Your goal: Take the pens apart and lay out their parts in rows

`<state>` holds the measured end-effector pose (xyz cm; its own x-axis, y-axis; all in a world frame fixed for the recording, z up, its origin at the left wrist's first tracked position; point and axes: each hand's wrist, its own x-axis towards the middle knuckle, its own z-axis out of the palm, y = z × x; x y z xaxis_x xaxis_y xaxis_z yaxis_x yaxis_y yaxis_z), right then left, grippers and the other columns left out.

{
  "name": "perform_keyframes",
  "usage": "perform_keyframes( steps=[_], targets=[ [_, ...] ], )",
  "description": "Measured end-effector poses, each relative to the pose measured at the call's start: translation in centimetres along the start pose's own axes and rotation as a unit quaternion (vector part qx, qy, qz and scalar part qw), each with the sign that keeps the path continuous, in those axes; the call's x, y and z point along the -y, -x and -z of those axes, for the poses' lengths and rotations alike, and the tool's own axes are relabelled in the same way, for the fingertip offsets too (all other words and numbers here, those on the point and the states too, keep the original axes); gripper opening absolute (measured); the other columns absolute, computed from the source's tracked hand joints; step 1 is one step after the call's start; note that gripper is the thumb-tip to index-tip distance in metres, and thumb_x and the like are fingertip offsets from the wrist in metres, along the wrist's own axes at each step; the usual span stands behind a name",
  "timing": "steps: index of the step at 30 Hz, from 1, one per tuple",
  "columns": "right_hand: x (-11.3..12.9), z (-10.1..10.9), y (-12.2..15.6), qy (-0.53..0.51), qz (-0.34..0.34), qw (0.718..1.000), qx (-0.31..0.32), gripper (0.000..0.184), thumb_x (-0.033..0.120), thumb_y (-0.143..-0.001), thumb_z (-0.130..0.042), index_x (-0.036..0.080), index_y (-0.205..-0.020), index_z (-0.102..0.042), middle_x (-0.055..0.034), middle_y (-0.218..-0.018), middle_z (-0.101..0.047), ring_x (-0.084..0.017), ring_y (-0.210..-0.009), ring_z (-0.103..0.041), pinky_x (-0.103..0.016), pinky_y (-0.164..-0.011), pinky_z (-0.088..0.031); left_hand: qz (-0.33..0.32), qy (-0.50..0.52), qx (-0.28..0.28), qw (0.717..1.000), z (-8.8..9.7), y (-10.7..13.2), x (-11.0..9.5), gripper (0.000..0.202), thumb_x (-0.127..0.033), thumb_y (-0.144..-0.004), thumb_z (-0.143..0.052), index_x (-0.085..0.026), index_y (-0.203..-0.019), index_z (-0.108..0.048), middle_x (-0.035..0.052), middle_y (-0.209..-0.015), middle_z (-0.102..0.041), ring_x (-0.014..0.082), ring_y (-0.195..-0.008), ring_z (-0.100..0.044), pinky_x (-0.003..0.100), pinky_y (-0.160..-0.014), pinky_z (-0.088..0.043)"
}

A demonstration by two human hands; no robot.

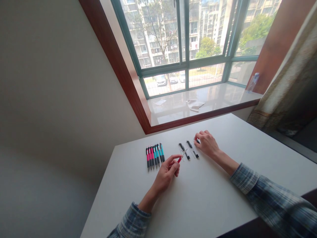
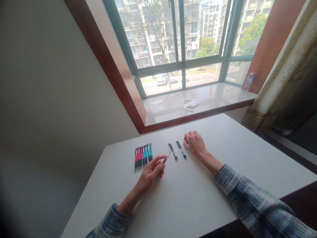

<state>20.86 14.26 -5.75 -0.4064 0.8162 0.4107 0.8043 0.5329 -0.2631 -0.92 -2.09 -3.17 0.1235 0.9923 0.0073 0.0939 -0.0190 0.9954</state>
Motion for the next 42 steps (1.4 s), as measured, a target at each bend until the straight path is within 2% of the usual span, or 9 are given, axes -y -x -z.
perform_keyframes(
  steps=[8, 12, 14, 20, 25, 28, 31, 37, 42],
  targets=[
    [-0.2, 0.2, -0.1, -0.032, -0.001, 0.999, -0.009, 0.007, 0.023, -0.090, -0.065, 0.021, -0.084, -0.068, -0.0079, -0.087, -0.067, -0.026, -0.091, -0.055, -0.036, -0.084, -0.043, -0.003, 0.022, -0.015, 1.000, -0.1, -0.1, 0.1, 0.042, -0.045, -0.096, -0.058, -0.018, -0.129, -0.062, -0.0037, -0.072, -0.050, 0.0107, -0.060, -0.048, 0.026, -0.064, -0.042],
    [1.2, 1.5, 0.0, -0.188, 0.011, 0.982, -0.032, 0.011, 0.029, -0.090, -0.066, 0.021, -0.083, -0.071, -0.0044, -0.080, -0.068, -0.022, -0.083, -0.058, -0.034, -0.080, -0.046, 0.003, 0.046, -0.045, 0.998, 0.2, -0.2, 0.1, 0.046, -0.047, -0.095, -0.060, -0.018, -0.131, -0.060, -0.0007, -0.079, -0.053, 0.0115, -0.063, -0.050, 0.026, -0.061, -0.045],
    [2.5, 2.0, 0.3, -0.317, 0.012, 0.948, 0.016, 0.016, 0.037, -0.088, -0.070, 0.021, -0.088, -0.075, -0.0028, -0.078, -0.070, -0.019, -0.074, -0.059, -0.033, -0.072, -0.047, 0.004, 0.048, -0.053, 0.997, 0.3, -0.3, 0.0, 0.047, -0.047, -0.095, -0.060, -0.019, -0.132, -0.059, -0.0003, -0.081, -0.054, 0.0114, -0.063, -0.052, 0.026, -0.062, -0.046],
    [6.1, 1.9, 1.8, -0.617, 0.005, 0.764, 0.191, 0.028, 0.047, -0.082, -0.076, 0.020, -0.089, -0.078, -0.0061, -0.099, -0.075, -0.017, -0.077, -0.065, -0.030, -0.069, -0.050, 0.005, 0.018, -0.046, 0.999, 0.0, -0.5, -0.3, 0.042, -0.046, -0.095, -0.060, -0.019, -0.127, -0.061, -0.0013, -0.081, -0.054, 0.0108, -0.062, -0.052, 0.026, -0.062, -0.047],
    [5.7, 1.5, 1.6, -0.650, -0.078, 0.746, 0.121, 0.033, 0.051, -0.078, -0.079, 0.018, -0.082, -0.077, -0.0037, -0.077, -0.070, -0.015, -0.067, -0.057, -0.028, -0.063, -0.045, 0.030, 0.004, -0.033, 0.999, -0.3, -0.4, -0.5, 0.034, -0.044, -0.093, -0.059, -0.020, -0.117, -0.061, -0.0024, -0.082, -0.054, 0.0098, -0.059, -0.055, 0.025, -0.061, -0.047],
    [4.8, 1.6, 1.0, -0.688, -0.147, 0.710, 0.041, 0.036, 0.053, -0.076, -0.081, 0.019, -0.085, -0.076, -0.0018, -0.074, -0.066, -0.014, -0.067, -0.054, -0.029, -0.068, -0.047, 0.035, 0.026, -0.045, 0.998, -0.3, -0.4, -0.2, 0.023, -0.039, -0.092, -0.056, -0.019, -0.103, -0.057, -0.0038, -0.079, -0.051, 0.0076, -0.055, -0.050, 0.022, -0.055, -0.042],
    [4.5, 1.6, 0.7, -0.716, -0.174, 0.675, 0.036, 0.036, 0.053, -0.074, -0.084, 0.018, -0.082, -0.075, -0.0010, -0.074, -0.065, -0.012, -0.068, -0.054, -0.029, -0.071, -0.047, 0.032, 0.053, -0.046, 0.997, -0.4, -0.5, 0.1, 0.020, -0.039, -0.092, -0.053, -0.019, -0.094, -0.053, -0.0070, -0.071, -0.043, 0.0062, -0.051, -0.037, 0.019, -0.051, -0.033],
    [5.7, 1.3, 1.6, -0.689, -0.119, 0.691, 0.185, 0.037, 0.046, -0.075, -0.084, 0.021, -0.102, -0.078, -0.0031, -0.090, -0.072, -0.013, -0.073, -0.058, -0.027, -0.070, -0.046, 0.029, 0.062, -0.043, 0.997, -0.6, -0.8, -0.3, 0.027, -0.046, -0.094, -0.053, -0.019, -0.095, -0.052, -0.0082, -0.068, -0.036, 0.0078, -0.054, -0.029, 0.019, -0.050, -0.027],
    [6.1, 1.2, 1.7, -0.686, -0.092, 0.704, 0.158, 0.030, 0.047, -0.077, -0.082, 0.018, -0.084, -0.078, -0.0041, -0.090, -0.072, -0.012, -0.069, -0.055, -0.027, -0.067, -0.044, 0.038, 0.035, -0.030, 0.998, -0.6, -0.7, -0.5, 0.028, -0.047, -0.093, -0.056, -0.019, -0.094, -0.055, -0.0066, -0.069, -0.039, 0.0086, -0.057, -0.032, 0.019, -0.051, -0.029]
  ],
)
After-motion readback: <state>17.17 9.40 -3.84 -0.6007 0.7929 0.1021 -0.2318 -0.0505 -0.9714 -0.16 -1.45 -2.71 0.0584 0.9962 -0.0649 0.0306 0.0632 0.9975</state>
